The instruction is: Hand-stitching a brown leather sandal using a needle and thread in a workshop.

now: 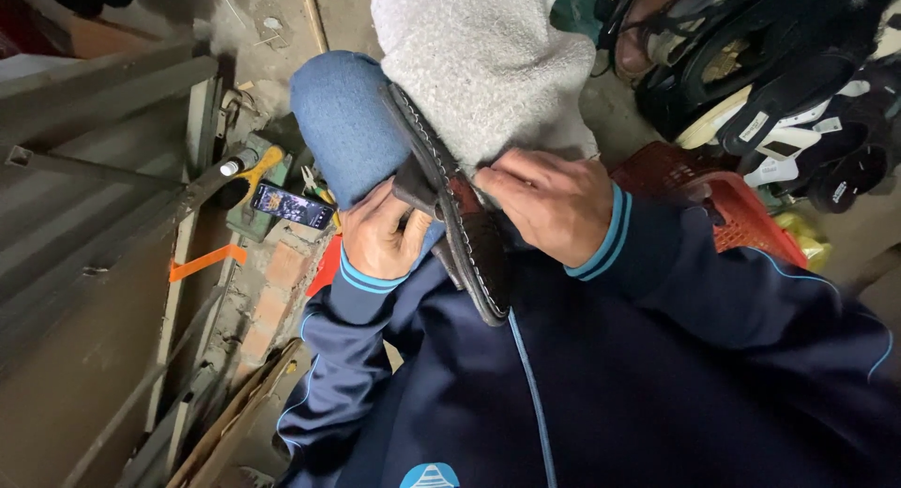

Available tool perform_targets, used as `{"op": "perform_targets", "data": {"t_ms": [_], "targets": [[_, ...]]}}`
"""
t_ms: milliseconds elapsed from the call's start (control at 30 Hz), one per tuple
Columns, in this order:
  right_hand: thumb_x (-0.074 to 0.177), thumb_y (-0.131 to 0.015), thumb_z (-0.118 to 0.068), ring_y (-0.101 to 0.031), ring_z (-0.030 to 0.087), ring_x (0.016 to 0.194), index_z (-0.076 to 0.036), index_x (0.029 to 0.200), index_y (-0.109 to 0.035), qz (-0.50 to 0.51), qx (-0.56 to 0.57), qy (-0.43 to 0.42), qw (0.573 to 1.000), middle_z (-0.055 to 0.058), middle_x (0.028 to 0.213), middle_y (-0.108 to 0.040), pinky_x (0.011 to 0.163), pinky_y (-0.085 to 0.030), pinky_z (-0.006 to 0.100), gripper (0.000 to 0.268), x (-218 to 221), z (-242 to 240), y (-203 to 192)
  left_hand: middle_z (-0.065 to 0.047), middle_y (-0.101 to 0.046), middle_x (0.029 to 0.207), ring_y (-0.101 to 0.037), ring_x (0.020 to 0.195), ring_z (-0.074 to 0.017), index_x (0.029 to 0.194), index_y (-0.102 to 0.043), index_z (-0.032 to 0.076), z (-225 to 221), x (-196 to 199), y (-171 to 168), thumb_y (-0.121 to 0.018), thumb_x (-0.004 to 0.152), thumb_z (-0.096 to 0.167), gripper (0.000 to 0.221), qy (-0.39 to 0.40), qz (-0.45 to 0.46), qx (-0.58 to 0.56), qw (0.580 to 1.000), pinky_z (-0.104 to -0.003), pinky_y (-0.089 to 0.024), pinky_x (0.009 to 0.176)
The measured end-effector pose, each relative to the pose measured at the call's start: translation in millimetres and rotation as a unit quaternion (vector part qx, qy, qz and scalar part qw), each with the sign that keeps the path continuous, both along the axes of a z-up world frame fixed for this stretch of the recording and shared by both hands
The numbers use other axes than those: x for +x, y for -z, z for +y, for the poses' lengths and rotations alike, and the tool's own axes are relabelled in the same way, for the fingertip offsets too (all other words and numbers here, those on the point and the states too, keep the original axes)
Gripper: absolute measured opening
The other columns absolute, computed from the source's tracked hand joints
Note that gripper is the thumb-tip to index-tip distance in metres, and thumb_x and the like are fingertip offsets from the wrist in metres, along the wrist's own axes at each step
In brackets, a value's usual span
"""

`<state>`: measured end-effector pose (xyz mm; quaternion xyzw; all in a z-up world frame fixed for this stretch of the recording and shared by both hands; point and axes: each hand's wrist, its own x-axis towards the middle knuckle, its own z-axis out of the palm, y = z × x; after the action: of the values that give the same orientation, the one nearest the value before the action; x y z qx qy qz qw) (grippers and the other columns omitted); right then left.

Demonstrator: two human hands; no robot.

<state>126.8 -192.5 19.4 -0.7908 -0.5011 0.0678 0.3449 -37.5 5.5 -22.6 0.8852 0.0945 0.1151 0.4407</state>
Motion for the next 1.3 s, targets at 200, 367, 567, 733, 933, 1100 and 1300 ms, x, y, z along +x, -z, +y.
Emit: {"op": "perform_targets", "data": {"t_ms": [200,367,567,733,933,1100,1300], "targets": [[0.104,-0.056,-0.014,-0.069,0.022,0.077,-0.016,0.112,-0.071,0.052,-0.013,-0.013,0.998,-0.001,0.094,-0.063,0.065,-0.058,0.033,0.017,-2,-1,-1,-0.011,-0.072,0.083,-0.07,0.081,-0.0415,0.086,-0.073,0.011,-5,13,-19,-0.07,0.1,0.019,0.017,0.003,0.021,0.011,1.0,-0.051,-0.06,0.066],[0.105,-0.056,-0.013,-0.069,0.024,0.076,-0.016,0.111,-0.072,0.069,-0.019,-0.008,0.997,0.0,0.093,-0.064,0.066,-0.059,0.035,0.017,-3,-2,0,-0.01,-0.071,0.081,-0.07,0.079,-0.0403,0.085,-0.072,0.011,-3,10,-17,-0.067,0.102,0.019,0.019,0.009,0.031,0.01,0.999,-0.05,-0.059,0.066],[0.105,-0.056,-0.012,-0.071,0.024,0.079,-0.015,0.115,-0.072,0.115,-0.022,-0.016,0.993,0.0,0.093,-0.065,0.07,-0.059,0.035,0.019,1,-3,2,-0.009,-0.067,0.079,-0.067,0.076,-0.0384,0.084,-0.071,0.013,-5,17,-29,-0.069,0.101,0.019,0.019,0.006,0.033,0.015,0.999,-0.047,-0.058,0.064],[0.103,-0.056,-0.009,-0.072,0.031,0.08,-0.011,0.117,-0.073,0.166,-0.02,-0.027,0.985,0.004,0.093,-0.067,0.07,-0.059,0.04,0.022,3,-4,3,-0.009,-0.066,0.08,-0.067,0.076,-0.0382,0.084,-0.07,0.013,-7,19,-31,-0.069,0.101,0.019,0.019,0.003,0.032,0.015,0.999,-0.046,-0.057,0.064],[0.101,-0.056,-0.009,-0.073,0.03,0.082,-0.015,0.125,-0.073,0.207,-0.055,-0.033,0.976,0.002,0.096,-0.068,0.073,-0.059,0.041,0.029,2,-9,9,-0.015,-0.069,0.086,-0.068,0.082,-0.0438,0.09,-0.07,0.008,-9,21,-38,-0.065,0.104,0.022,0.02,0.011,0.07,0.024,0.997,-0.052,-0.057,0.064],[0.099,-0.057,-0.01,-0.072,0.033,0.083,-0.015,0.126,-0.072,0.187,-0.086,-0.048,0.977,0.004,0.1,-0.068,0.072,-0.058,0.045,0.032,9,-7,-2,-0.019,-0.072,0.096,-0.069,0.089,-0.0465,0.098,-0.072,0.005,-10,19,-40,-0.064,0.104,0.026,0.023,0.016,0.085,0.054,0.995,-0.054,-0.058,0.069],[0.1,-0.053,-0.013,-0.072,0.026,0.076,-0.024,0.125,-0.071,0.163,-0.098,-0.058,0.98,-0.002,0.097,-0.063,0.071,-0.059,0.039,0.033,8,-6,3,-0.018,-0.068,0.087,-0.069,0.079,-0.0411,0.109,-0.068,0.001,-18,29,-43,-0.053,0.109,0.029,0.032,-0.006,0.048,0.145,0.988,-0.049,-0.057,0.061]]}}
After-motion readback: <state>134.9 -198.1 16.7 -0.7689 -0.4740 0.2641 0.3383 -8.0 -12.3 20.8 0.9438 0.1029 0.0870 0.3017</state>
